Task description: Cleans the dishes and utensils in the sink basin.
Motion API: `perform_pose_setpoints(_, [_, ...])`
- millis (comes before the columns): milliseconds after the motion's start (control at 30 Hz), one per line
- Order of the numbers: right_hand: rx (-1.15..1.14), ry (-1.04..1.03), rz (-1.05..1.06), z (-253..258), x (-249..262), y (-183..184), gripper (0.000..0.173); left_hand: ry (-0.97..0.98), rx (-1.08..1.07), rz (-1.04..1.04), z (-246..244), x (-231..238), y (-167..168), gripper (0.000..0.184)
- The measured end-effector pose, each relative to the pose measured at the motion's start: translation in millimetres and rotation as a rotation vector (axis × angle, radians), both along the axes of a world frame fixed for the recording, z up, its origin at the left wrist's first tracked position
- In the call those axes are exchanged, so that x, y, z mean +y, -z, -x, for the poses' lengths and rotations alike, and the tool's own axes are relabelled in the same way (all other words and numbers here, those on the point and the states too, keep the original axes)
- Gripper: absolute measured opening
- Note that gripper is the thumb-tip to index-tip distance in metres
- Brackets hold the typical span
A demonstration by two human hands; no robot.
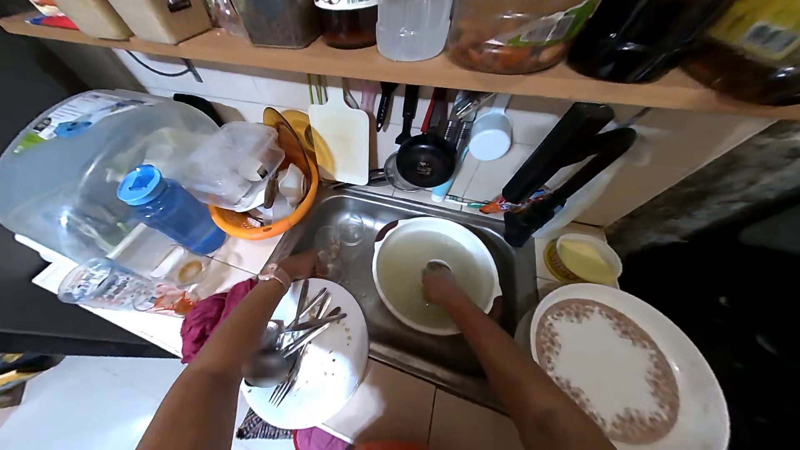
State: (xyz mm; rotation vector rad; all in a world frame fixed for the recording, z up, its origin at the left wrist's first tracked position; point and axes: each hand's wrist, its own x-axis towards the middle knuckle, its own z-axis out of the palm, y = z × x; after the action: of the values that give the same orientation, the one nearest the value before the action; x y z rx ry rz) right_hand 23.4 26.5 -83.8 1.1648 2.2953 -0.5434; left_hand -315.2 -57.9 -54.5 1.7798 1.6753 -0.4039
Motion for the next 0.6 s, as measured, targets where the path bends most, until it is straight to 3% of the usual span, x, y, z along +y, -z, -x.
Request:
perform_pose_setpoints(67, [-0.037, -0.003, 0.048, -2, 0, -2, 0.06, -0.016, 0.083, -0.018, 1, -6, 0, 0.026])
perform_pose_setpoints(167, [-0.051, 0.062, 0.091, -2, -3, -17, 0.051, -0.058, 0.169, -0.021, 5, -13, 5, 0.026])
perform_pose_setpoints(333, [0.031, 0.177, 0.011, -1, 0, -19, 0.05, -0.064, 0.138, -0.038, 7, -15, -2, 0.024])
perform_pose_setpoints(467, [0.329, 0.369, 0.035, -13, 10, -22, 0.039, -0.186, -0.089, -0.17, 19, -22, -8, 0.026])
perform_pose_setpoints(600, [0.811, 0.813, 0.173, -21, 18, -19, 0.035, -0.356, -0.204, -0.371, 20, -48, -37, 0.028])
